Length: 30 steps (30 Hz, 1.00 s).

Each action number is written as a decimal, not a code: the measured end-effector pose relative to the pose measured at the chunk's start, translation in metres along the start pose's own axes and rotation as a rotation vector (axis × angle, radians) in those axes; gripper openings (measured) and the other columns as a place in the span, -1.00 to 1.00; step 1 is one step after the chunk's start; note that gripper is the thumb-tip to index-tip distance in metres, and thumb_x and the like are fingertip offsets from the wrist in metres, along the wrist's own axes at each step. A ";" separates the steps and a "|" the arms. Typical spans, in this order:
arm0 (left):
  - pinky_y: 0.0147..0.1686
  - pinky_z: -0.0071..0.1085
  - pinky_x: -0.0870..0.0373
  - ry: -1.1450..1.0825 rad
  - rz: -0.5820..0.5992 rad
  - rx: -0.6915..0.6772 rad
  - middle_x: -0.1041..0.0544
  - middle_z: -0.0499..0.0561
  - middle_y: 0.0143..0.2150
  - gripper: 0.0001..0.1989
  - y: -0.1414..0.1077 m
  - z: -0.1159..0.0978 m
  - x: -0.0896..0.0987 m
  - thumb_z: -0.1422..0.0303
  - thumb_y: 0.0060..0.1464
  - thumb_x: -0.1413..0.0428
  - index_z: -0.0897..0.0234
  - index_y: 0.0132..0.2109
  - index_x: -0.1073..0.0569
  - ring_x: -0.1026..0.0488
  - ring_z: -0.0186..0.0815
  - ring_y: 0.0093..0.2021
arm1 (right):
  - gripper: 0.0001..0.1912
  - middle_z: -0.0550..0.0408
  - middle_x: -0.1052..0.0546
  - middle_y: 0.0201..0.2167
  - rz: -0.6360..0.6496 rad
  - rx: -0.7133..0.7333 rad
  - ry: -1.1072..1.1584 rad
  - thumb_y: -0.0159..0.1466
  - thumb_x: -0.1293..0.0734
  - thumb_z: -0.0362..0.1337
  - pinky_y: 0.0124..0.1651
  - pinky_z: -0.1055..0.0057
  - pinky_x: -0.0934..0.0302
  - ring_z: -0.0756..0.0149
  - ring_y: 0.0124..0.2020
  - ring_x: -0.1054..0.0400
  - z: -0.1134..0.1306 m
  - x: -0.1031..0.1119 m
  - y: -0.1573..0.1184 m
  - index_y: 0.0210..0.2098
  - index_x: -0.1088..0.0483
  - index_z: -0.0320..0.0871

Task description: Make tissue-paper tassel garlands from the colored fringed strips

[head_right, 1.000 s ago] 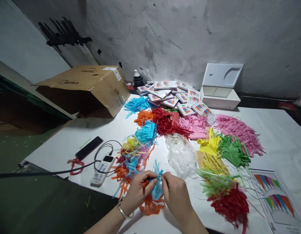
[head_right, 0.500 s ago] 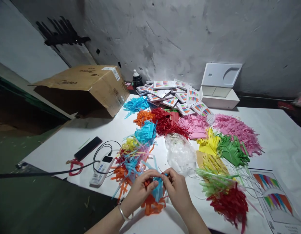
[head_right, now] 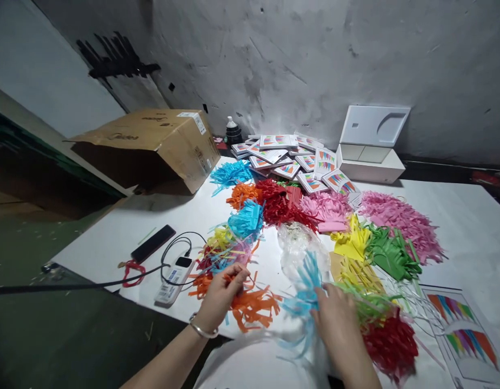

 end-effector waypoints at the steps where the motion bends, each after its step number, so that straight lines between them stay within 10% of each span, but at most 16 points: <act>1: -0.57 -0.55 -0.14 0.016 0.050 -0.007 -0.23 -0.17 -0.60 -0.68 -0.002 -0.001 -0.009 0.12 0.06 -0.10 0.29 -0.45 -0.34 -0.17 -0.48 -0.61 | -0.75 -0.11 -0.51 -0.22 0.009 0.034 0.069 0.24 -0.27 -0.17 -0.15 0.19 -0.23 0.07 -0.17 -0.38 0.014 0.000 0.002 -0.14 -0.44 -0.12; 7: -0.53 -0.52 -0.19 0.011 0.229 -0.025 -0.30 -0.13 -0.54 -0.67 -0.015 -0.005 -0.049 0.13 0.11 -0.05 0.31 -0.44 -0.38 -0.23 -0.46 -0.58 | -0.79 0.09 -0.53 -0.38 0.145 0.028 0.445 0.34 -0.15 -0.31 -0.30 0.42 -0.24 0.30 -0.36 -0.40 0.081 -0.013 0.024 -0.24 -0.41 -0.10; 13: -0.38 -0.47 -0.29 0.111 0.197 0.016 -0.40 -0.07 -0.38 -0.80 -0.015 0.005 -0.039 0.26 0.07 -0.09 0.28 -0.20 -0.40 -0.33 -0.36 -0.41 | -0.79 0.09 -0.51 -0.41 0.044 -0.138 0.618 0.34 -0.16 -0.23 -0.39 0.48 -0.26 0.34 -0.44 -0.40 0.063 -0.010 0.017 -0.23 -0.42 -0.13; 18: -0.20 -0.38 -0.32 0.153 0.242 -0.069 -0.45 -0.01 -0.28 -0.85 -0.021 -0.004 -0.048 0.50 0.03 0.02 0.27 -0.23 -0.39 -0.37 -0.27 -0.25 | -0.78 0.05 -0.53 -0.27 0.088 0.063 0.630 0.35 -0.14 -0.30 -0.20 0.42 -0.29 0.31 -0.27 -0.42 0.089 -0.011 0.024 -0.14 -0.39 -0.10; 30: -0.19 -0.39 -0.32 -0.045 0.235 -0.020 -0.47 0.03 -0.28 -0.74 -0.025 0.003 -0.039 0.21 0.17 0.00 0.28 -0.21 -0.48 -0.38 -0.26 -0.24 | -0.79 0.05 -0.50 -0.35 0.078 -0.095 0.648 0.35 -0.12 -0.24 -0.35 0.49 -0.29 0.33 -0.36 -0.41 0.064 -0.023 0.016 -0.20 -0.36 -0.13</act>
Point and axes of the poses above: each hand's wrist, its own y-axis towards the middle knuckle, its own x-axis out of the back of the hand, z = x × y, the point moved 7 cm from there along y, towards the middle knuckle
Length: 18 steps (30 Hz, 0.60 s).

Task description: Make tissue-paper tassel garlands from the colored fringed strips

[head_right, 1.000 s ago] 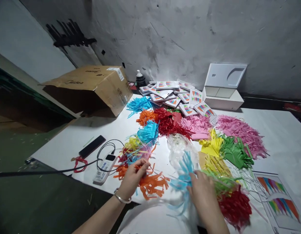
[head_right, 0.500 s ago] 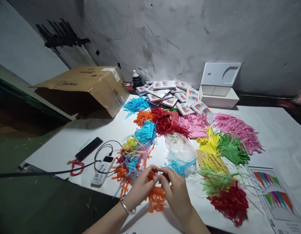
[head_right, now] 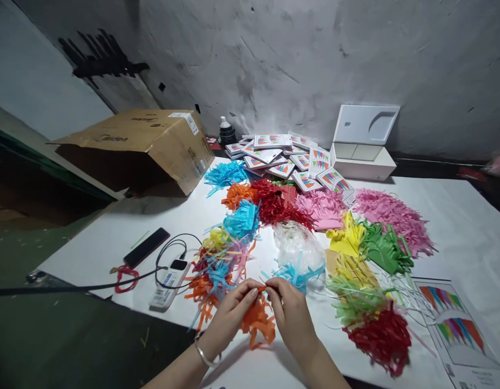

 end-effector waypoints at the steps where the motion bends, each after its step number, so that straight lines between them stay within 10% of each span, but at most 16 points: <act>1: -0.20 -0.40 -0.32 -0.042 -0.009 0.023 -0.48 0.03 -0.29 -0.75 0.000 0.003 0.000 0.20 0.15 -0.03 0.28 -0.21 -0.48 -0.39 -0.27 -0.24 | -0.79 0.05 -0.50 -0.35 -0.025 -0.005 0.001 0.35 -0.13 -0.24 -0.35 0.49 -0.29 0.33 -0.36 -0.41 0.000 0.002 -0.001 -0.19 -0.36 -0.13; 18: -0.13 -0.32 -0.39 -0.210 -0.196 0.045 -0.52 0.05 -0.23 -0.76 -0.004 0.014 0.007 0.28 -0.02 -0.21 0.29 -0.19 -0.47 -0.45 -0.24 -0.18 | -0.79 0.15 -0.43 -0.53 -0.067 -0.042 -0.122 0.33 -0.15 -0.24 -0.45 0.51 -0.13 0.39 -0.53 -0.31 0.007 0.001 -0.014 -0.36 -0.34 -0.13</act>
Point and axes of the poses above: each hand's wrist, its own y-axis towards the middle knuckle, its own x-axis out of the back of the hand, z = x × y, the point moved 7 cm from there along y, towards the middle knuckle
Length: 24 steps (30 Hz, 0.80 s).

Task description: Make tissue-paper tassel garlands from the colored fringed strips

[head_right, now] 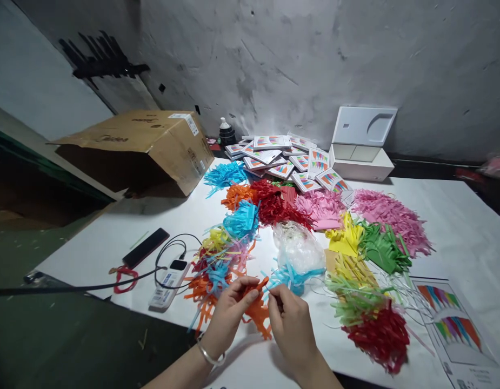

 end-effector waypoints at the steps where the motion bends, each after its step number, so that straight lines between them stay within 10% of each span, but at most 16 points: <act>1: -0.11 -0.31 -0.39 0.024 0.003 -0.020 -0.52 0.06 -0.21 -0.77 -0.001 -0.001 -0.001 0.30 -0.02 -0.21 0.29 -0.19 -0.47 -0.44 -0.22 -0.16 | -0.80 0.15 -0.44 -0.52 0.012 0.001 0.009 0.33 -0.15 -0.24 -0.44 0.51 -0.14 0.39 -0.52 -0.31 0.000 0.000 0.000 -0.36 -0.34 -0.13; 12: -0.24 -0.36 -0.40 0.100 0.037 -0.183 -0.44 -0.05 -0.36 -0.53 -0.004 -0.004 -0.008 0.33 0.03 -0.18 0.19 0.09 -0.29 -0.43 -0.32 -0.33 | -0.60 0.19 -0.41 -0.54 0.228 -0.316 0.644 0.22 -0.30 -0.05 -0.52 0.48 -0.24 0.42 -0.61 -0.31 -0.015 -0.019 0.004 -0.06 -0.30 -0.17; 18: -0.14 -0.28 -0.39 0.042 0.065 -0.107 -0.50 0.01 -0.27 -0.47 -0.003 -0.002 -0.010 0.30 0.06 -0.16 0.19 0.17 -0.22 -0.45 -0.26 -0.22 | -0.73 0.13 -0.43 -0.51 0.146 -0.193 0.365 0.31 -0.19 -0.11 -0.51 0.52 -0.19 0.41 -0.55 -0.31 -0.017 -0.011 0.009 -0.20 -0.37 -0.17; 24: -0.14 -0.34 -0.33 0.120 0.043 -0.198 -0.48 0.04 -0.31 -0.84 0.004 -0.013 -0.009 0.28 0.02 -0.18 0.29 -0.40 -0.49 -0.42 -0.24 -0.22 | -0.83 0.16 -0.43 -0.50 0.173 -0.015 0.165 0.31 -0.16 -0.29 -0.44 0.53 -0.13 0.41 -0.50 -0.28 -0.008 -0.017 0.009 -0.32 -0.36 -0.14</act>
Point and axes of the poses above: each hand's wrist, its own y-axis towards the middle knuckle, its own x-axis out of the back of the hand, z = x × y, the point moved 7 cm from there along y, towards the middle knuckle
